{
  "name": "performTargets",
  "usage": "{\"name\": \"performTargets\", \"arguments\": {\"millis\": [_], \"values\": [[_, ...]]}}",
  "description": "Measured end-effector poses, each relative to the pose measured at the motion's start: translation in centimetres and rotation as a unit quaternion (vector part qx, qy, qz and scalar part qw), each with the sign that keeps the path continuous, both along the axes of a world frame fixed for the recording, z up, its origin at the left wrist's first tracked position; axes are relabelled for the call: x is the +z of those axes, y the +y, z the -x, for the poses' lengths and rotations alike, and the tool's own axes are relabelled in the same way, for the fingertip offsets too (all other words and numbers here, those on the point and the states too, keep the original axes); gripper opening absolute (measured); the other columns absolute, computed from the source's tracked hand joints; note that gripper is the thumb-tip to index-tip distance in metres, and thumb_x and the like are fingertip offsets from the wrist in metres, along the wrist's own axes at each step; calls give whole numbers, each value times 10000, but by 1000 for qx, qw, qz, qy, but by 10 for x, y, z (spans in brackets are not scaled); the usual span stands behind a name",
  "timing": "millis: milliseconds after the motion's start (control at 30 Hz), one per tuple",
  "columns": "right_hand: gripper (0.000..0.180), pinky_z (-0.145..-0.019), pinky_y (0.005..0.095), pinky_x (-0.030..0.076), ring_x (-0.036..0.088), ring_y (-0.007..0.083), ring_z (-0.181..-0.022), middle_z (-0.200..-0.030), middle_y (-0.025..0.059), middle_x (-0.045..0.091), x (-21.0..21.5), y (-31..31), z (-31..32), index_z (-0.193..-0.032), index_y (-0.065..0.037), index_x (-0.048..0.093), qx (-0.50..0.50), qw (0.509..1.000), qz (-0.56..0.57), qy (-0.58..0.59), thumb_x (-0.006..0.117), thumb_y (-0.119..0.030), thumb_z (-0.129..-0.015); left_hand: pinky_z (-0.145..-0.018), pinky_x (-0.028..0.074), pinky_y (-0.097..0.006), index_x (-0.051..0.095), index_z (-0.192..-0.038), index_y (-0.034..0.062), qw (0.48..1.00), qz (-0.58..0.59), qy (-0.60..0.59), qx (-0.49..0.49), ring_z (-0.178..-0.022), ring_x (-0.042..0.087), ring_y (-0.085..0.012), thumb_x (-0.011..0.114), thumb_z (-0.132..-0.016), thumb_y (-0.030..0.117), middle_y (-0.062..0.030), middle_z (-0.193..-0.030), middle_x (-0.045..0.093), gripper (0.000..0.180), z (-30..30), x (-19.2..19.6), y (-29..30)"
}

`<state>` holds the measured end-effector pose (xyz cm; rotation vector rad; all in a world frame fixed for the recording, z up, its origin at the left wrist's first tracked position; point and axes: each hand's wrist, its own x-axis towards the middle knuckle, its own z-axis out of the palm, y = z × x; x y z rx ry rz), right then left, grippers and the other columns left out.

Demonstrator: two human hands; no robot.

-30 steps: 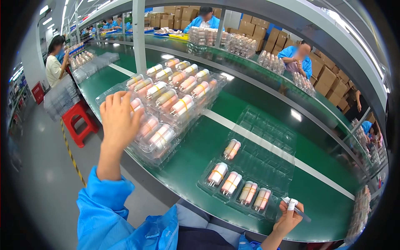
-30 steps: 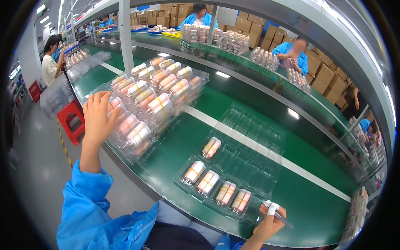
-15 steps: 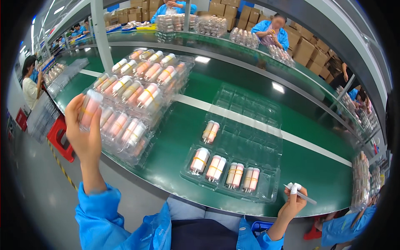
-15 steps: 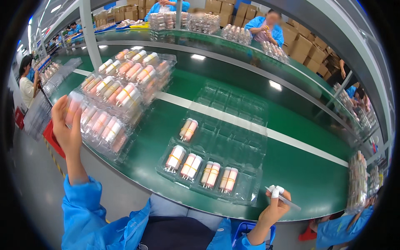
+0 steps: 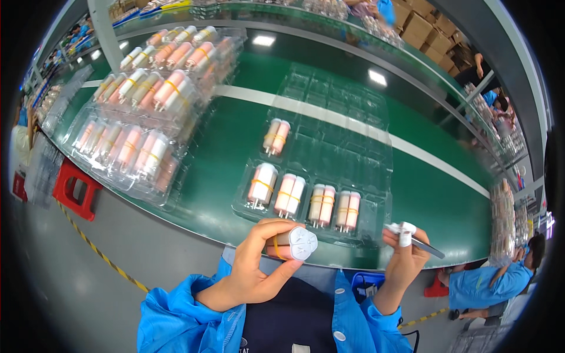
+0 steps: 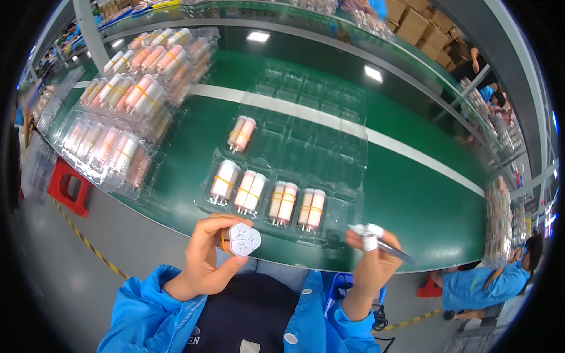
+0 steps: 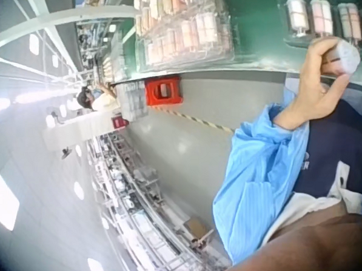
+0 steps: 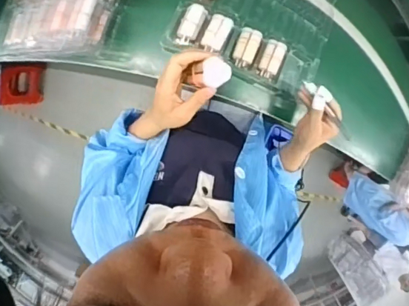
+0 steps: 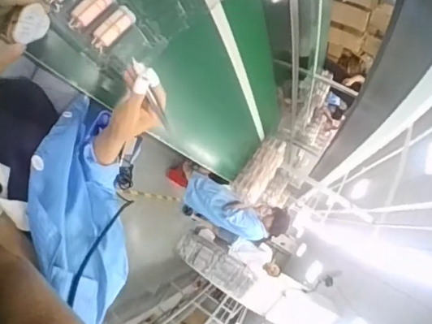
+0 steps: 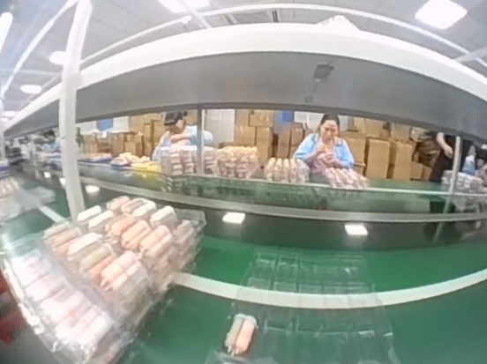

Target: The person uses tweezers to insert small white components into cylindrical objects with rubber bands. They handle the objects one at a time, placing them into a clear plastic tray on the assembly line.

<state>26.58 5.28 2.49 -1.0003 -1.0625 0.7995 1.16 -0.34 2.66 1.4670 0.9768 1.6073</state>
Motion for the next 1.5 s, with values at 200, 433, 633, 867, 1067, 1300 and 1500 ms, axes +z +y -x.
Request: {"name": "performTargets", "arguments": {"millis": [200,433,633,867,1067,1300,1500], "values": [[187,-693,422,598,688,314,-782,-891,209,642,26,-17,62,-1008,41,599,240,967,-75,39,649,1,-832,-846,488,-315,444,-1220,-22,998,-37,44,8,-1035,571,-264,690,-790,-6,-190,-1144,540,496,-7,-14,2],[188,-761,416,587,674,307,-871,-968,210,621,23,-13,78,-1015,38,599,272,956,-86,73,642,23,-832,-889,464,-369,366,-1277,2,999,-14,-27,-39,-1043,544,-245,663,-826,31,-183,-1186,475,541,-4,-20,2],[177,-772,411,589,671,298,-877,-997,200,599,16,-15,83,-1024,34,595,281,953,-72,86,630,11,-852,-890,457,-352,371,-1306,14,951,101,-243,-162,-1064,525,-210,579,-915,174,-142,-1173,489,471,-5,-9,-1],[181,-768,408,587,669,287,-876,-989,198,600,10,-16,83,-1024,32,595,280,954,-60,86,636,7,-850,-763,521,-390,442,-1190,31,944,122,-274,-139,-948,577,-262,545,-925,329,-190,-1045,540,411,-6,-12,1],[185,-742,390,587,669,278,-858,-986,202,607,7,-15,83,-1021,29,598,282,954,-67,83,643,8,-843,-722,520,-378,457,-1147,30,961,123,-215,-119,-903,583,-256,502,-937,354,-198,-1018,548,388,-5,-9,2],[185,-748,391,585,667,279,-862,-988,203,606,5,-16,85,-1028,25,588,281,954,-69,74,636,-8,-853,-743,512,-395,461,-1133,38,941,133,-286,-124,-898,583,-271,491,-934,350,-206,-1013,550,371,-2,-10,2],[340,-752,424,583,658,325,-927,-1079,220,574,-7,-18,104,-1147,19,485,156,982,-110,1,522,-264,-962,-901,444,-412,395,-1207,37,945,109,-284,-118,-1036,532,-275,547,-923,238,-201,-1118,508,379,-23,-5,0]]}}
